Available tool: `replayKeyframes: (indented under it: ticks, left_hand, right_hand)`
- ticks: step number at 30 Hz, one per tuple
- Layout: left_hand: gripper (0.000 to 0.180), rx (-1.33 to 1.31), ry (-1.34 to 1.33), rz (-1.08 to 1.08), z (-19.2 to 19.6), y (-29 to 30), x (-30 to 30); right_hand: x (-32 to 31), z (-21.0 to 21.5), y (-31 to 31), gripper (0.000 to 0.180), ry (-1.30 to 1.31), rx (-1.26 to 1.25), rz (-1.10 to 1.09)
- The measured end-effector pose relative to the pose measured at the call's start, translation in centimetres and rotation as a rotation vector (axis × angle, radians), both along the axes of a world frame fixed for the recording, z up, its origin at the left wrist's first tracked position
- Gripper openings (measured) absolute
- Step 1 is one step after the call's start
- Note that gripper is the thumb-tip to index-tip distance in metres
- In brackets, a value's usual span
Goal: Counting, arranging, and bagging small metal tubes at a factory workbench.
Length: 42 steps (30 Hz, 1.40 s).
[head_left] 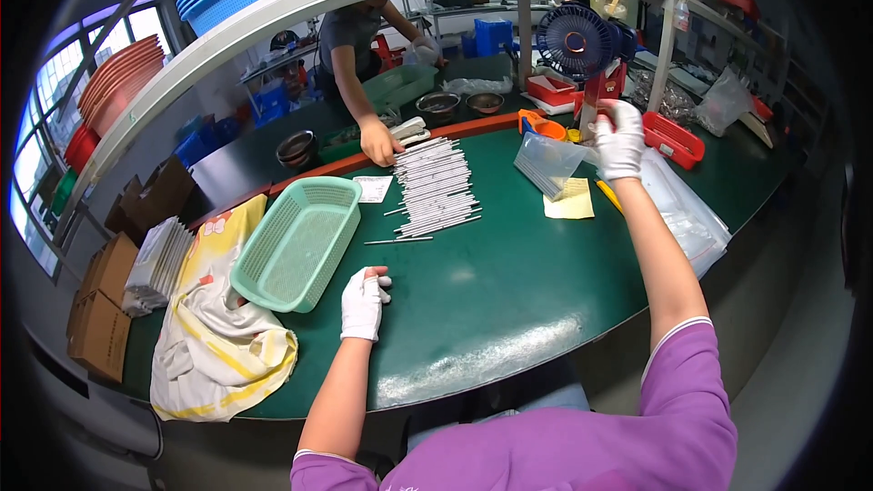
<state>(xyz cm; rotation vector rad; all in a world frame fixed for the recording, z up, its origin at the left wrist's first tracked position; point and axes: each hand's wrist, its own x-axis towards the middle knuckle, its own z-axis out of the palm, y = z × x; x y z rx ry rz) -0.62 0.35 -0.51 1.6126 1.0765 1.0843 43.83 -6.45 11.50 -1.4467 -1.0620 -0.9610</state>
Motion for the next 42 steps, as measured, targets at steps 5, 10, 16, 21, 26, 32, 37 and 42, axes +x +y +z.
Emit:
replayKeyframes:
  ticks: [5, 10, 16, 21, 26, 32, 37, 42]
  left_hand:
    - [0.026, -0.05, 0.028, 0.077, 0.3, 0.2, 0.8]
    - [0.024, 0.197, 0.425, 0.184, -0.1, 2.2, 1.5]
    - [0.069, 0.475, 0.735, 0.265, 0.5, 3.6, 2.7]
    - [0.07, 0.522, 0.839, 0.128, 1.3, 5.4, 4.0]
    - [0.065, 0.559, 0.757, -0.193, 1.3, 5.0, 4.1]
    - [0.075, 0.467, 0.964, -0.123, 2.8, 1.4, 5.3]
    - [0.085, 0.519, 0.789, -0.254, 1.7, -1.0, 6.0]
    - [0.088, 0.575, 0.814, -0.068, 1.7, -1.8, 8.1]
  right_hand:
    - [-14.4, -2.1, 1.1, 0.022, -0.286, -0.729, 0.571]
    - [-21.1, -5.4, 5.1, 0.04, -0.286, -1.052, 0.593]
    - [-21.7, -5.8, 8.1, 0.056, -0.157, -1.272, 0.374]
    - [-20.8, -6.9, 7.5, 0.055, -0.103, -1.153, 0.448]
    - [-20.4, -7.5, 5.4, 0.053, -0.119, -1.027, 0.468]
    - [-20.2, -8.2, 1.8, 0.06, -0.009, -1.128, 0.539]
    - [-18.9, -9.3, 0.7, 0.08, 0.193, -0.864, 0.827]
    - [-17.9, -10.3, 1.7, 0.06, 0.674, -0.791, 0.99]
